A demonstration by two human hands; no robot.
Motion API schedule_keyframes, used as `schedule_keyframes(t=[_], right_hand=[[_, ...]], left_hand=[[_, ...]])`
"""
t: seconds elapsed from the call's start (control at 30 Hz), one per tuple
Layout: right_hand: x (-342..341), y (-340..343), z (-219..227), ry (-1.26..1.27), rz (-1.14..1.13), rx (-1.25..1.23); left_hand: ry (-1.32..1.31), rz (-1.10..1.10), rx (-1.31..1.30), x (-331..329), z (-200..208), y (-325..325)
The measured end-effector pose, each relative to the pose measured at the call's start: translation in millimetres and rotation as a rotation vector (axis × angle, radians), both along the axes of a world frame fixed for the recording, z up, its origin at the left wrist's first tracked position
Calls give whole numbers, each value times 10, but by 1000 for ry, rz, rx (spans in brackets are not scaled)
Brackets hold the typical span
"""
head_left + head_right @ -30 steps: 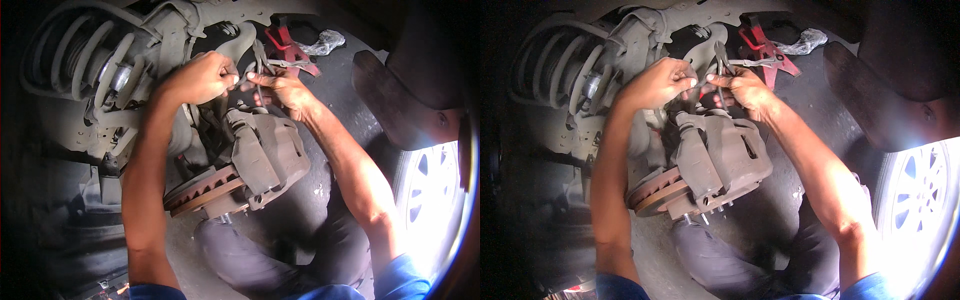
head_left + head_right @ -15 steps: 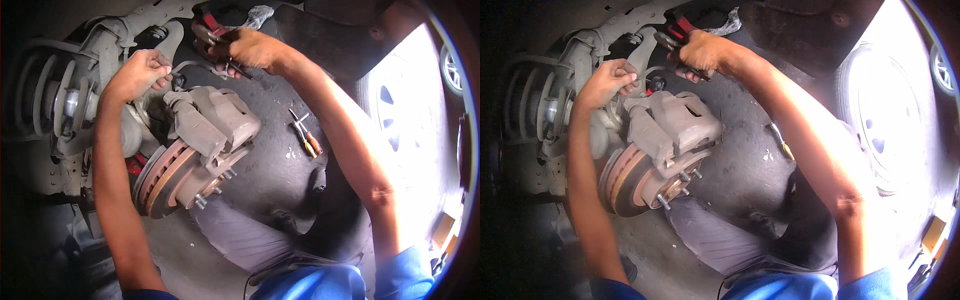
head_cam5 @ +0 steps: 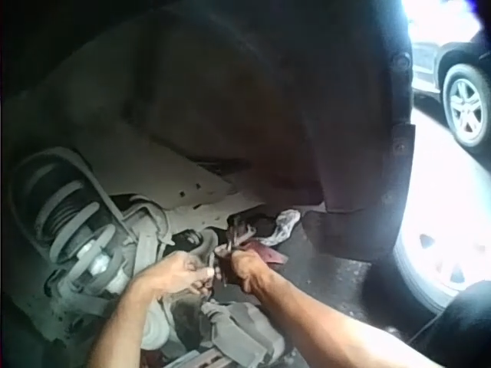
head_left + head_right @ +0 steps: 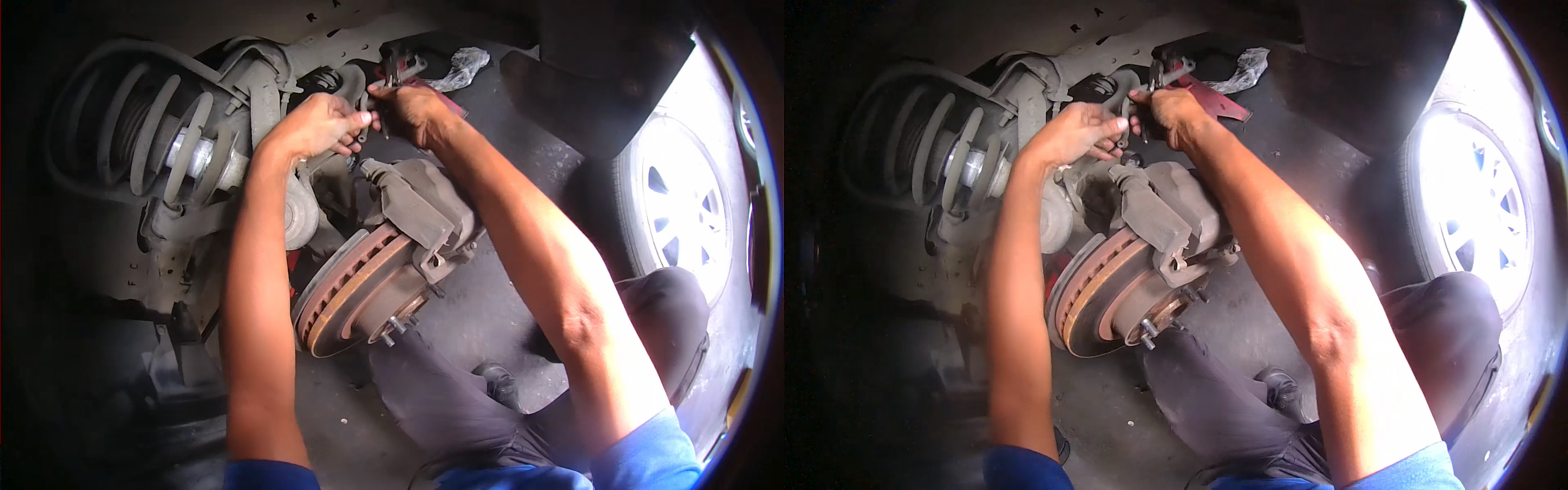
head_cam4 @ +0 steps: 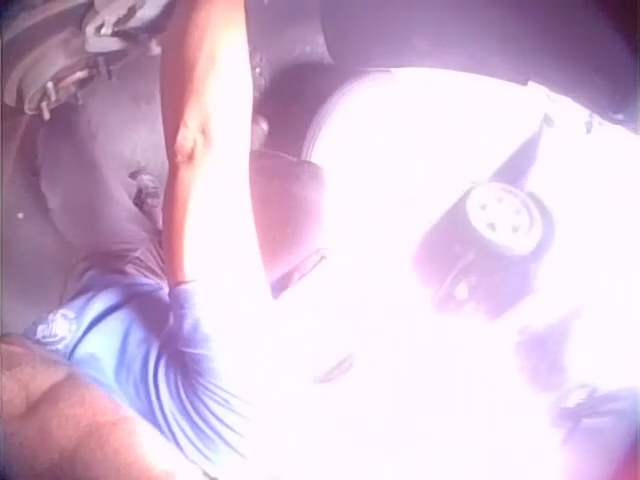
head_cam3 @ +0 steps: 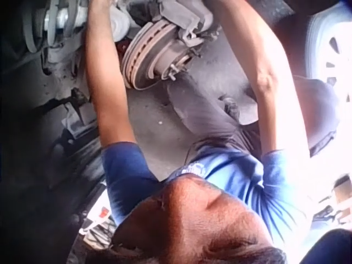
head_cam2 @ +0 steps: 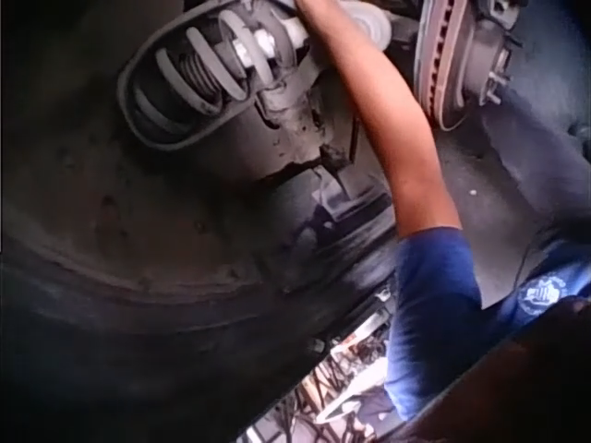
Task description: The recorder is working on the brake assembly and suspension components of a vehicle.
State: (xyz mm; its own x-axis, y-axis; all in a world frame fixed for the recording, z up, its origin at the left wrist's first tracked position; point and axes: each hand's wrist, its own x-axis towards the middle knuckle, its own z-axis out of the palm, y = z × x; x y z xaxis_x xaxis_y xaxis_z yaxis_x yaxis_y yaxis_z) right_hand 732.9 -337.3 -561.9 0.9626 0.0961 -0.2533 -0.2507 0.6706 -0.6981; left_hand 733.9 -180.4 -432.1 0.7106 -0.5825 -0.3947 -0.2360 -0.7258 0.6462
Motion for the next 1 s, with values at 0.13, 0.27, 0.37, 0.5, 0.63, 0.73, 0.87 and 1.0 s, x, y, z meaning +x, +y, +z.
schedule_keyframes(t=[0.13,0.27,0.37,0.5,0.63,0.73,0.87,1.0], right_hand=[[-32,67,262,-111,85,-41],[-158,35,397,-204,10,-96],[-424,-36,495,-253,3,-243],[-593,-288,239,-321,40,-661],[-594,-348,73,-429,52,-1050],[-721,-380,172,-389,152,-1098],[-760,-438,162,-462,175,-1193],[-815,-396,78,-484,79,-1420]], left_hand=[[-28,223,35,120,58,90],[-92,193,-125,191,-47,80],[-93,171,-102,222,22,160],[-77,206,-127,196,-30,80],[-50,167,-125,263,3,111],[-85,218,-83,247,19,104],[-83,231,-99,247,-7,102],[-112,248,-122,233,-18,84]])
